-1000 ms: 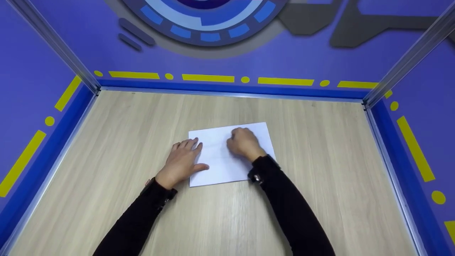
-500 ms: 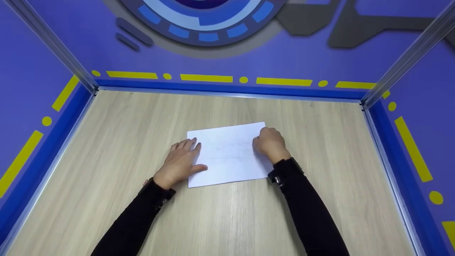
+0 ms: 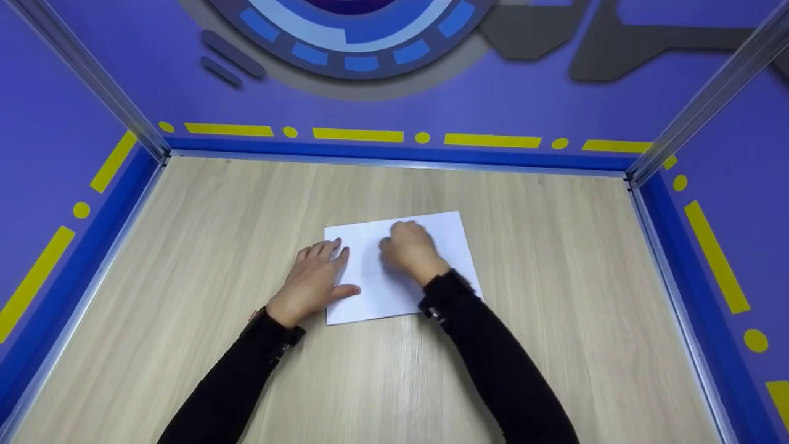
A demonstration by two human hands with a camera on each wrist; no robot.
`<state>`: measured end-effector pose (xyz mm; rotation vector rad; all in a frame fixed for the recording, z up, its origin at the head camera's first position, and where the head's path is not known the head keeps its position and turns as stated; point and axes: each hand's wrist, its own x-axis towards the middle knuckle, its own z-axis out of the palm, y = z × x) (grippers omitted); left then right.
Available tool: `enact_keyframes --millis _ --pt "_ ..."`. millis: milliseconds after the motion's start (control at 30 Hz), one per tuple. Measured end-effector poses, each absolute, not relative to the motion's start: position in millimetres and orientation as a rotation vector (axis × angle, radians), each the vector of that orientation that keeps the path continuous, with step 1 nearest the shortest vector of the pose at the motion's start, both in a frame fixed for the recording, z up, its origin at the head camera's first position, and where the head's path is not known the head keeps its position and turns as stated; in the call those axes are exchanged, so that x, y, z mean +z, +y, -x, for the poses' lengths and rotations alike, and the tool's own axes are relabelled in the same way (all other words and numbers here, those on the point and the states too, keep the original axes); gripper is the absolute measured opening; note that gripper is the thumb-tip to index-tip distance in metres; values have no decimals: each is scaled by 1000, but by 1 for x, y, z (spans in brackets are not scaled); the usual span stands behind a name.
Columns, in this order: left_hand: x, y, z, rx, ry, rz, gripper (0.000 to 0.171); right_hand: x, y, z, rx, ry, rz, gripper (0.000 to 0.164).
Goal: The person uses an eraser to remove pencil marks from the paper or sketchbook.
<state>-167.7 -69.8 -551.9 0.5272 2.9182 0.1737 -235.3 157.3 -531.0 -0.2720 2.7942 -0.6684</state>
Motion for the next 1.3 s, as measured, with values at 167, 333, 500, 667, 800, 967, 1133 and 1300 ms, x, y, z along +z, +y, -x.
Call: enact_keyframes --millis 167,333,500,667,800,967,1133,1300 --pt "-554 -68 168 191 2921 -523 96 -543 114 235 -546 2822 382 34" --pt "-554 -66 167 186 2943 -531 95 -550 106 237 -461 2826 441 32" --pt "-552 -64 169 177 2935 -515 96 -552 134 239 -523 2851 391 26" --pt "-551 -63 170 158 2906 -502 98 -556 190 242 -622 2930 338 23" --pt "-550 -63 170 160 2885 -499 99 -558 235 241 -624 2978 234 23" --pt "-549 -64 170 154 2889 -491 98 -556 257 240 -621 2942 159 23" --pt "-549 -65 169 166 2891 -499 98 -547 247 240 -623 2933 138 24" --pt "-551 -67 168 181 2901 -501 97 -545 209 235 -673 2942 195 28"
